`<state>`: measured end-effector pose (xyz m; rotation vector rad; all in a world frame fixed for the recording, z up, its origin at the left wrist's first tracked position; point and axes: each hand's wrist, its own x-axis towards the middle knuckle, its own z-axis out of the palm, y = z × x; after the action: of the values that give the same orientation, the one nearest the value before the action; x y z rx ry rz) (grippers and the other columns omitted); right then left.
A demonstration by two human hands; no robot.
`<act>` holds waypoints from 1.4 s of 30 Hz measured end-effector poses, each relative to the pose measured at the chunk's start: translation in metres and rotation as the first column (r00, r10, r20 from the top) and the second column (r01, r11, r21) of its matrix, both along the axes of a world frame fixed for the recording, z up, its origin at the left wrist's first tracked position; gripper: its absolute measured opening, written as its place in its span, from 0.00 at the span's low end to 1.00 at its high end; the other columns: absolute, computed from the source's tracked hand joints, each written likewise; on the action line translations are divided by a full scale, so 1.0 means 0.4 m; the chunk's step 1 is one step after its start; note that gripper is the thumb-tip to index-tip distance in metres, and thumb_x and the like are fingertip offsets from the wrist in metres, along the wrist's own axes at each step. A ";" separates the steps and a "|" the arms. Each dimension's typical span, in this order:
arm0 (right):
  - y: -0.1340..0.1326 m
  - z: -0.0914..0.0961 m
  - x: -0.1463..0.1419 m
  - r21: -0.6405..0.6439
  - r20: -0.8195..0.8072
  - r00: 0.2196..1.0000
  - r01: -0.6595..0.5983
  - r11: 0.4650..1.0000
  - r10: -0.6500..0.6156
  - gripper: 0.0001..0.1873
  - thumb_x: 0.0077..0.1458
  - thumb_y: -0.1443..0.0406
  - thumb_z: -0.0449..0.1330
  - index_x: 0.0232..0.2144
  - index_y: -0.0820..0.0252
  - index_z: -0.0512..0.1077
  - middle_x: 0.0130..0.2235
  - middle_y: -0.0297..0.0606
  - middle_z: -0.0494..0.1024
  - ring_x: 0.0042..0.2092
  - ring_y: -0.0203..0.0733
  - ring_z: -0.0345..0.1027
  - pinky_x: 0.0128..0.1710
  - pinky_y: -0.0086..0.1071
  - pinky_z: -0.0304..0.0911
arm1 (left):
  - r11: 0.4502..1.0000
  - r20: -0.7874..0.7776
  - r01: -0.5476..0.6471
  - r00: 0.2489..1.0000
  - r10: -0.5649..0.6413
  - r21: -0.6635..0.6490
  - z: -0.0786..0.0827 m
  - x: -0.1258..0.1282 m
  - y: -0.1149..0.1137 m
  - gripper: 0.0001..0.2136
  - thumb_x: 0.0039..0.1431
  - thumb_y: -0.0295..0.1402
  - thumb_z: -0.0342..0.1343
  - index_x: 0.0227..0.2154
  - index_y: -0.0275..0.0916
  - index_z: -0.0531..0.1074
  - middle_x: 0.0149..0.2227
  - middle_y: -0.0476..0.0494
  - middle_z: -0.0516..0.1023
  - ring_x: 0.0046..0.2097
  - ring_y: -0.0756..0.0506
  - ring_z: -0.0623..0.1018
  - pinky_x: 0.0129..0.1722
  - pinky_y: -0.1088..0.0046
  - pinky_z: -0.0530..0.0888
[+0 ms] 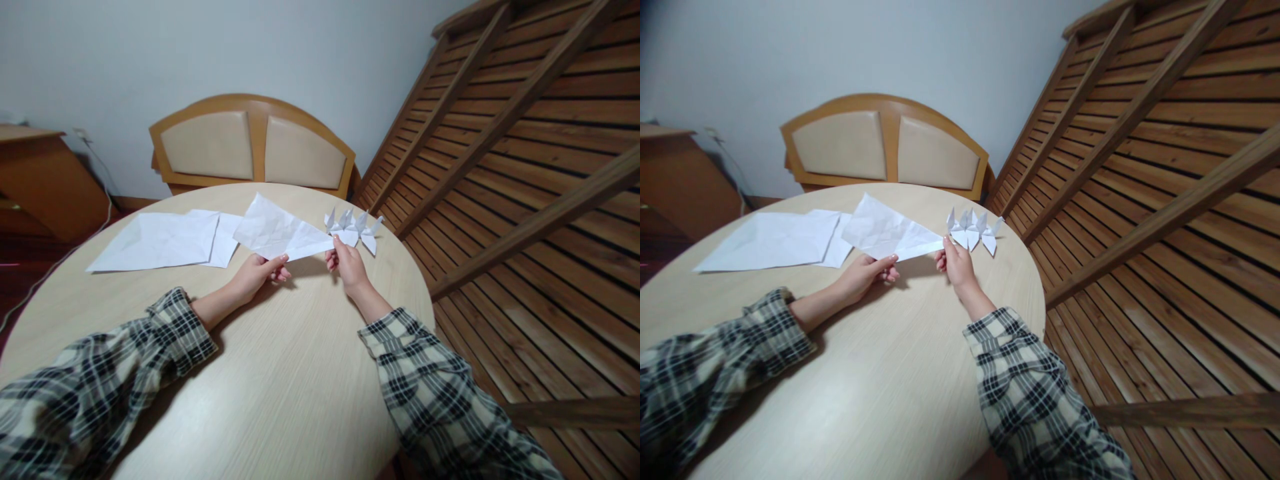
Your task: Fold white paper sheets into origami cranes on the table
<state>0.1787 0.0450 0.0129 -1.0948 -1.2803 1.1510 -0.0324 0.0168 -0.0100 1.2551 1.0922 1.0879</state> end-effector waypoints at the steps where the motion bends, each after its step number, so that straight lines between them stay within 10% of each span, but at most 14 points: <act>1: -0.001 0.002 0.000 0.001 -0.004 1.000 0.012 1.000 -0.012 0.30 0.55 0.41 0.55 0.18 0.59 0.66 0.18 0.33 0.67 0.20 0.32 0.59 0.21 0.27 0.54 | 1.000 -0.001 0.006 1.000 -0.006 0.009 -0.001 0.000 0.000 0.18 0.56 0.44 0.61 0.22 0.33 0.78 0.24 0.38 0.79 0.24 0.51 0.72 0.25 0.74 0.69; 23: 0.018 -0.007 0.014 0.080 0.019 0.983 0.181 0.980 -0.183 0.28 0.56 0.42 0.54 0.19 0.57 0.65 0.16 0.31 0.63 0.20 0.33 0.56 0.21 0.29 0.54 | 0.988 -0.024 -0.028 0.999 0.032 0.151 0.014 0.003 -0.012 0.16 0.60 0.48 0.54 0.26 0.41 0.64 0.23 0.47 0.73 0.24 0.51 0.69 0.26 0.71 0.68; 25: 0.012 -0.006 0.007 0.095 0.045 0.988 0.141 0.986 -0.145 0.29 0.55 0.41 0.55 0.19 0.57 0.66 0.16 0.31 0.64 0.20 0.33 0.57 0.22 0.30 0.55 | 0.935 -0.152 -0.082 0.978 0.141 0.345 0.023 0.002 -0.019 0.12 0.58 0.44 0.57 0.30 0.41 0.65 0.28 0.47 0.73 0.28 0.49 0.71 0.30 0.71 0.69; 28: 0.003 -0.006 -0.005 0.109 0.094 0.993 0.053 0.993 -0.064 0.29 0.55 0.41 0.55 0.19 0.57 0.68 0.16 0.31 0.64 0.20 0.33 0.57 0.23 0.30 0.55 | 0.716 -0.386 -0.039 0.822 0.420 0.697 0.033 0.001 -0.032 0.08 0.59 0.38 0.58 0.36 0.40 0.69 0.36 0.44 0.73 0.40 0.44 0.72 0.43 0.63 0.71; 32: -0.004 -0.005 -0.013 0.107 0.121 0.992 -0.050 0.993 0.037 0.29 0.56 0.42 0.55 0.19 0.58 0.70 0.16 0.32 0.66 0.20 0.32 0.57 0.23 0.30 0.54 | 0.556 -0.503 0.158 0.668 0.548 0.816 0.022 0.001 -0.034 0.20 0.59 0.32 0.58 0.54 0.42 0.66 0.53 0.36 0.69 0.55 0.36 0.67 0.56 0.50 0.66; 37: -0.017 0.001 -0.014 0.106 0.112 0.979 -0.183 0.977 0.171 0.29 0.53 0.40 0.56 0.21 0.58 0.72 0.17 0.32 0.68 0.21 0.33 0.59 0.25 0.30 0.57 | 0.611 -0.588 0.203 0.605 0.536 0.765 -0.011 -0.011 -0.009 0.34 0.53 0.24 0.55 0.64 0.40 0.55 0.62 0.32 0.62 0.62 0.32 0.62 0.60 0.46 0.62; 42: -0.028 0.003 -0.012 0.082 0.049 0.962 -0.271 0.959 0.268 0.35 0.54 0.36 0.50 0.25 0.59 0.74 0.20 0.35 0.71 0.23 0.33 0.62 0.26 0.29 0.59 | 0.728 -0.541 0.113 0.746 0.388 0.677 -0.008 -0.017 0.002 0.21 0.63 0.30 0.43 0.58 0.36 0.64 0.56 0.33 0.71 0.58 0.37 0.68 0.60 0.52 0.63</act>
<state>0.1741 0.0337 0.0142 -0.8993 -1.5295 1.2663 -0.0393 0.0177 -0.0132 2.3150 1.3831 1.2573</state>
